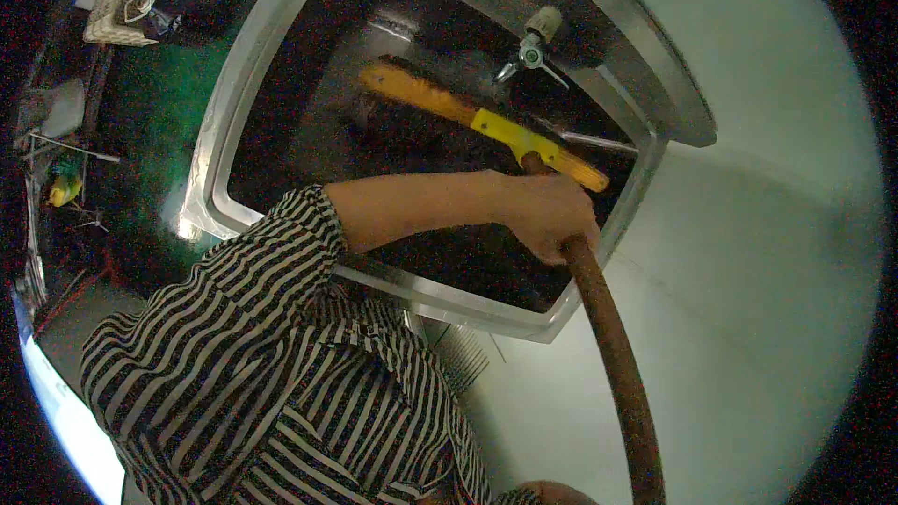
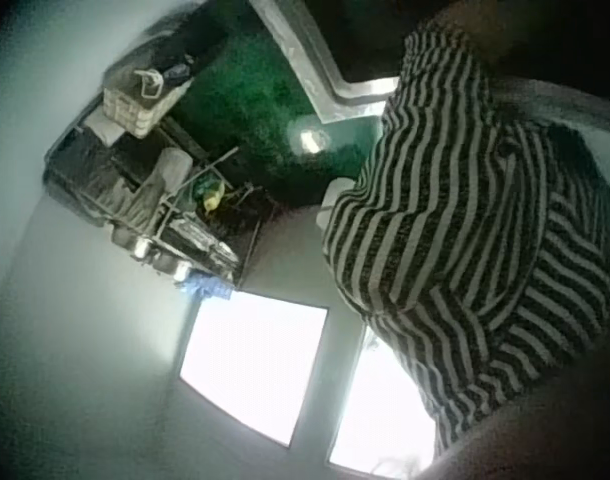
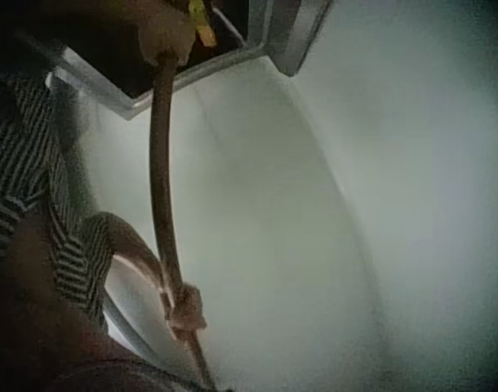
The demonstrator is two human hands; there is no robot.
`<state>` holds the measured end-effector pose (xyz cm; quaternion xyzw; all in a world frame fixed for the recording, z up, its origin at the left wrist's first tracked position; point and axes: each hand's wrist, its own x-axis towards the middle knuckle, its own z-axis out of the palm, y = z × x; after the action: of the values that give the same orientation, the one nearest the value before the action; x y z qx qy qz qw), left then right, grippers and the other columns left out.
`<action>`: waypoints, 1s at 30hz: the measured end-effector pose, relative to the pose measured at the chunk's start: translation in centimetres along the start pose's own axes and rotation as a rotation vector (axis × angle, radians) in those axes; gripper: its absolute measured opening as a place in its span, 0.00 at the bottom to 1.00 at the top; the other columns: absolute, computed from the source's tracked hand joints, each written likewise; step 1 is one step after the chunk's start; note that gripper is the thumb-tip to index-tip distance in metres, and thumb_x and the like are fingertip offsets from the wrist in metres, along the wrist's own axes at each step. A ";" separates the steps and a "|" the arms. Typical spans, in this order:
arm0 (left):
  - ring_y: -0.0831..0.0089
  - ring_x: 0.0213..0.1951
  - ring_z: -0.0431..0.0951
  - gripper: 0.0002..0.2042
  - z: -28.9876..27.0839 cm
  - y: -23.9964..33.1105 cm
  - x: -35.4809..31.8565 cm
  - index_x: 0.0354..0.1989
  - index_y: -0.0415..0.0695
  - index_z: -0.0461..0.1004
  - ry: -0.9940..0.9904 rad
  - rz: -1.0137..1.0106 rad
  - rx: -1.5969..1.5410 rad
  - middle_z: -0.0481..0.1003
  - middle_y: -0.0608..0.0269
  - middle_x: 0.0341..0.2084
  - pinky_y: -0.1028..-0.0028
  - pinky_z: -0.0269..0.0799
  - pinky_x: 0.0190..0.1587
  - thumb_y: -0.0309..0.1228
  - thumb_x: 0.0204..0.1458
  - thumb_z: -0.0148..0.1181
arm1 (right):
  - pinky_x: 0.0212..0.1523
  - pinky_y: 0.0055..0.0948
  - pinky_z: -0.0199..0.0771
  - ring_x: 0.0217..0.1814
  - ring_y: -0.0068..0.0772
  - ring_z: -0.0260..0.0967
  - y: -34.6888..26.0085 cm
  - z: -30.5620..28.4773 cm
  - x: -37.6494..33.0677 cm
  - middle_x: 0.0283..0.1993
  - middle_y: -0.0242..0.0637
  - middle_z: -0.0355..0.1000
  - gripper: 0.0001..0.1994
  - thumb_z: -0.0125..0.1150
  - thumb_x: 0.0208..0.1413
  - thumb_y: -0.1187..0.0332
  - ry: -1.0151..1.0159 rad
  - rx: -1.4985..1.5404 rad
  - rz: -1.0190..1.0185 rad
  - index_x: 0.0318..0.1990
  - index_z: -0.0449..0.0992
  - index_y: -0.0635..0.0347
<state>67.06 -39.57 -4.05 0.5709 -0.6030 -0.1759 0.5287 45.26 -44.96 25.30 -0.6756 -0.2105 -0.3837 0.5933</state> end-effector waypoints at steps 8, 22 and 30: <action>0.60 0.27 0.70 0.11 8.0 -9.2 -3.3 0.25 0.45 0.65 0.634 -0.183 0.025 0.68 0.60 0.21 0.64 0.63 0.27 0.27 0.31 0.58 | 0.14 0.21 0.48 0.09 0.20 0.46 17.9 1.9 -4.4 0.08 0.25 0.49 0.10 0.43 0.45 0.69 0.152 0.060 0.333 0.15 0.55 0.52; 0.58 0.19 0.69 0.10 5.1 -10.9 -5.9 0.17 0.46 0.65 0.578 -0.192 0.024 0.67 0.59 0.13 0.64 0.60 0.19 0.31 0.26 0.61 | 0.19 0.21 0.47 0.11 0.19 0.42 19.3 3.6 -3.6 0.09 0.25 0.46 0.12 0.43 0.43 0.66 -0.102 0.085 0.389 0.14 0.50 0.52; 0.61 0.25 0.72 0.12 3.2 -6.6 -5.8 0.24 0.47 0.69 0.503 -0.201 0.064 0.70 0.59 0.18 0.68 0.65 0.26 0.28 0.25 0.59 | 0.17 0.25 0.47 0.10 0.19 0.43 15.6 4.0 -0.5 0.09 0.26 0.47 0.10 0.44 0.40 0.67 0.283 -0.115 0.195 0.13 0.51 0.53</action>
<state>66.41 -37.61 -13.18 0.6700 -0.3981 -0.0611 0.6236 57.54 -44.29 14.95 -0.6646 -0.0362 -0.4272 0.6120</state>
